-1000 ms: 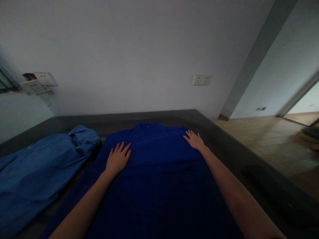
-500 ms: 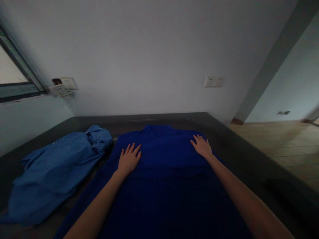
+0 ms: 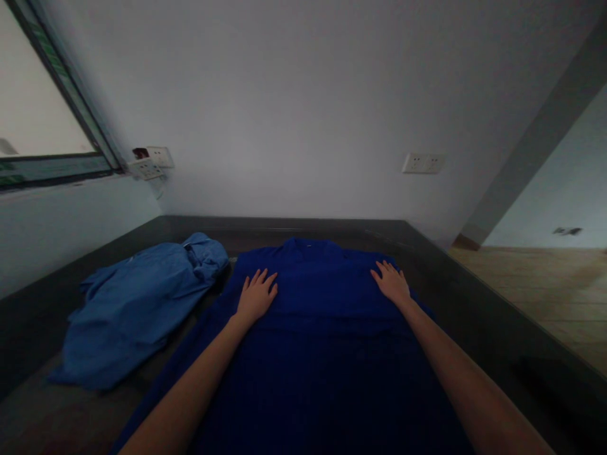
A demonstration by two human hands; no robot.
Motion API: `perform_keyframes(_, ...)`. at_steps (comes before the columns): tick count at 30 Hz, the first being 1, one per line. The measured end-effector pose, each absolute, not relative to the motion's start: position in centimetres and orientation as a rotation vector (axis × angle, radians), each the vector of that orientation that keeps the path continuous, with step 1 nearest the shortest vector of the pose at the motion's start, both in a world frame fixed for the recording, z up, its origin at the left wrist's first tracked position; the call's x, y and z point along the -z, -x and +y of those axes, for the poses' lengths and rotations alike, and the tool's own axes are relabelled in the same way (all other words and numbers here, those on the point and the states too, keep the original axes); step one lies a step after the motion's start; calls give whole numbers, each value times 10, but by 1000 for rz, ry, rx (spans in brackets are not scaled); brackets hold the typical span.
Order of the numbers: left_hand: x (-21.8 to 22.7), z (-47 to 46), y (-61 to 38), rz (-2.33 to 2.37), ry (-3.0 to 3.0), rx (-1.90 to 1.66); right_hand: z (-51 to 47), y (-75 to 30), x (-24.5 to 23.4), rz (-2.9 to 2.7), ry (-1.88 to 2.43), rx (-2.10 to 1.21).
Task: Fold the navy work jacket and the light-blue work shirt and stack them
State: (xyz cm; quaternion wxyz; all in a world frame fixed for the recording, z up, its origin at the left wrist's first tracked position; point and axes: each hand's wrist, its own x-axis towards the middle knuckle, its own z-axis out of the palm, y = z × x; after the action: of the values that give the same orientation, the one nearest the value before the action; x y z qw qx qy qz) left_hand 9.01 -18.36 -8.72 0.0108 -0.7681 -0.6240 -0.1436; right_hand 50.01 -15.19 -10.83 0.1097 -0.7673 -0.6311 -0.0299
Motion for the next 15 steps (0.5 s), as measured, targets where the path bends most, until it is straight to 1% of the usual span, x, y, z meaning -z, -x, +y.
perform_keyframes(5, 60, -216, -62, -1844, 2490, 819, -165, -484, 89, -1881, 2030, 338)
perform_keyframes(7, 47, -236, -37, -1836, 2549, 899, -169, -465, 74, -1955, 1879, 355)
perform_keyframes(10, 32, -271, 9, -1966, 2584, 805, -175, -414, 49, -2142, 1627, 217)
perform_keyframes(15, 23, -336, 77, -2336, 2443, 479, -187, -291, 18, -2480, 1289, -246)
